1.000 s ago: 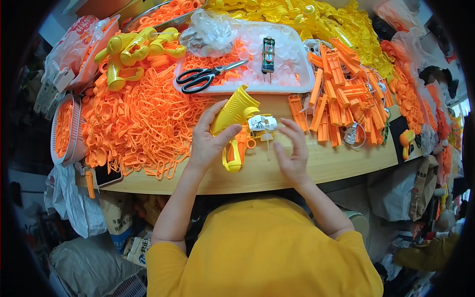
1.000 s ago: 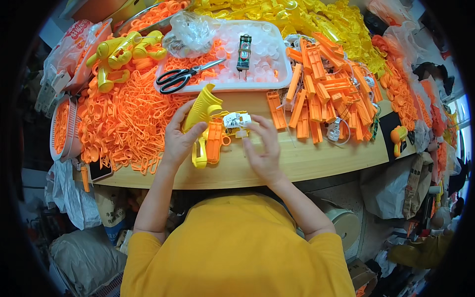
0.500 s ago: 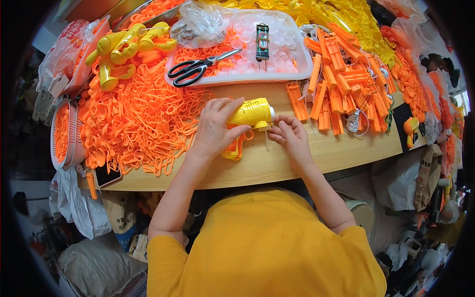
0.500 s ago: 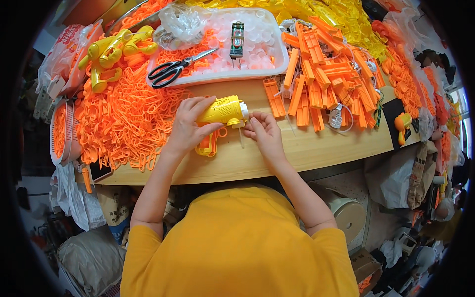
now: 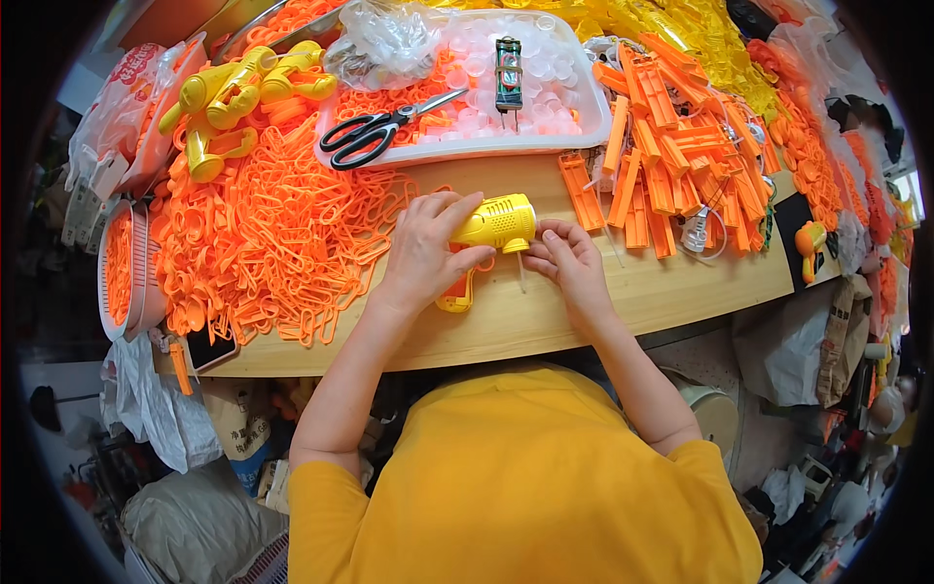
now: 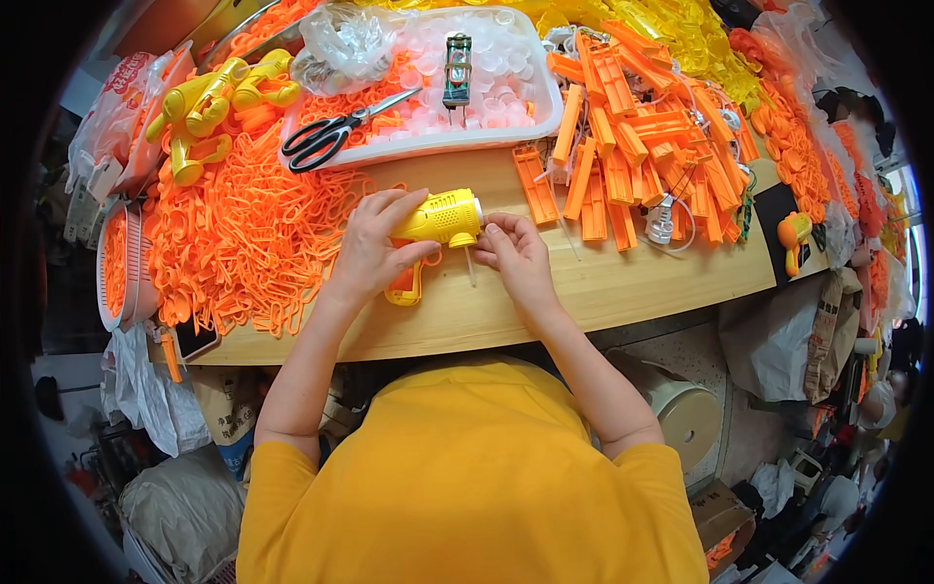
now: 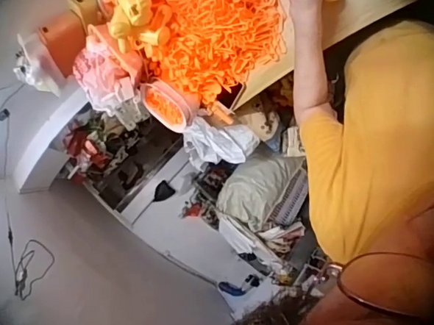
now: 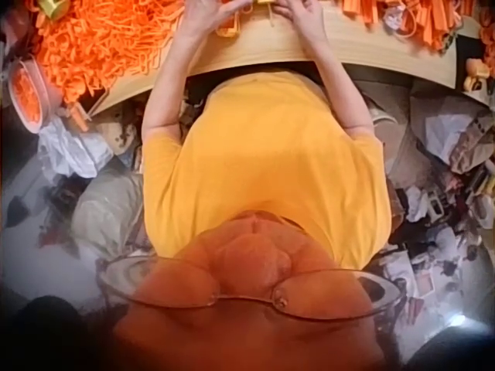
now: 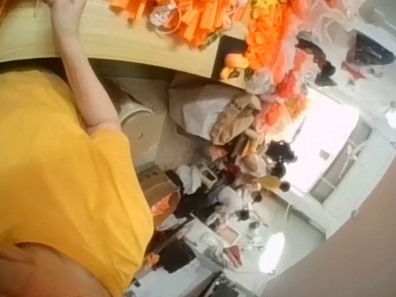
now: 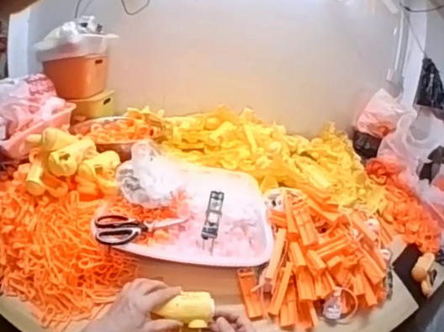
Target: Manually assembling small white components into yellow plastic toy shells at a factory workbench.
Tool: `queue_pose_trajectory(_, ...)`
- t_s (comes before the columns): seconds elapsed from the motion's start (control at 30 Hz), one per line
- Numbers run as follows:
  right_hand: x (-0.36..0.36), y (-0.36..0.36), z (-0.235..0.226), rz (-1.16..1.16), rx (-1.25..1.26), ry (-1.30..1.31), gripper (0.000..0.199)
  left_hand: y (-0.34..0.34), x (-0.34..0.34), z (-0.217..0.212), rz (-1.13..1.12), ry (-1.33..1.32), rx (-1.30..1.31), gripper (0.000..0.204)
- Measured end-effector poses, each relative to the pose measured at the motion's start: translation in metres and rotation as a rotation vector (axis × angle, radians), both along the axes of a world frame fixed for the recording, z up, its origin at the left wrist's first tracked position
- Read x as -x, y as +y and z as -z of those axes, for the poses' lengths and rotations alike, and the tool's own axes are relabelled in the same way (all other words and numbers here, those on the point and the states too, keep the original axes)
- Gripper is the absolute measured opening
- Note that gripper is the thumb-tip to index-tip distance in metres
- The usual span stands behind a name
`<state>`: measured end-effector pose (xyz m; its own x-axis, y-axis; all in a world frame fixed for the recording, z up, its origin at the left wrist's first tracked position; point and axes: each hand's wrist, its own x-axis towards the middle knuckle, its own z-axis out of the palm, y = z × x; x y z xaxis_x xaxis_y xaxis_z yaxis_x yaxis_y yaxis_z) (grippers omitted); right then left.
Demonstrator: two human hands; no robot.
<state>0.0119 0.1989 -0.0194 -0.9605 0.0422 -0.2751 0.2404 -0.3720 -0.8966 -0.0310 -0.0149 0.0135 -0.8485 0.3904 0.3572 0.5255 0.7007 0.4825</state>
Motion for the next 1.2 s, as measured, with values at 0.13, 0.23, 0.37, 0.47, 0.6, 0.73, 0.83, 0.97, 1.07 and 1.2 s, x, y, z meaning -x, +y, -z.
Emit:
queue_pose_trajectory(0.13,0.001,0.000,-0.001,0.001,-0.011,-0.008,0.024,0.002,0.000,-0.001,0.010,0.000,-0.004,0.063)
queue_pose_trajectory(0.23,0.000,0.000,-0.003,0.003,-0.019,-0.011,0.024,0.002,0.000,-0.002,0.010,-0.008,-0.003,0.063)
queue_pose_trajectory(0.37,0.001,0.000,-0.001,0.005,-0.026,-0.016,0.025,0.002,-0.001,-0.002,0.002,-0.012,0.013,0.062)
queue_pose_trajectory(0.47,0.001,0.000,-0.001,0.002,-0.041,-0.012,0.025,0.004,-0.002,-0.003,-0.006,0.002,0.039,0.062)
queue_pose_trajectory(0.6,0.002,0.001,0.000,0.008,-0.021,-0.018,0.025,0.008,-0.005,-0.004,-0.036,-0.045,0.078,0.063)
queue_pose_trajectory(0.73,0.005,-0.001,-0.004,-0.004,-0.003,-0.016,0.028,0.006,-0.003,0.000,-0.027,-0.125,-0.028,0.063)
queue_pose_trajectory(0.83,0.005,-0.004,-0.002,0.006,-0.019,0.001,0.035,0.006,-0.004,0.002,-0.006,-0.111,-0.053,0.064)
queue_pose_trajectory(0.97,0.001,-0.007,0.002,0.028,0.025,0.136,0.047,0.007,-0.012,0.001,0.098,0.014,-0.196,0.066)
queue_pose_trajectory(1.07,-0.005,-0.011,-0.009,-0.088,-0.010,0.210,0.051,0.010,-0.026,-0.001,0.131,0.241,-0.159,0.068)
queue_pose_trajectory(1.2,-0.014,-0.014,-0.015,-0.056,-0.229,0.349,0.051,0.015,-0.038,0.004,0.114,0.386,-0.205,0.069)
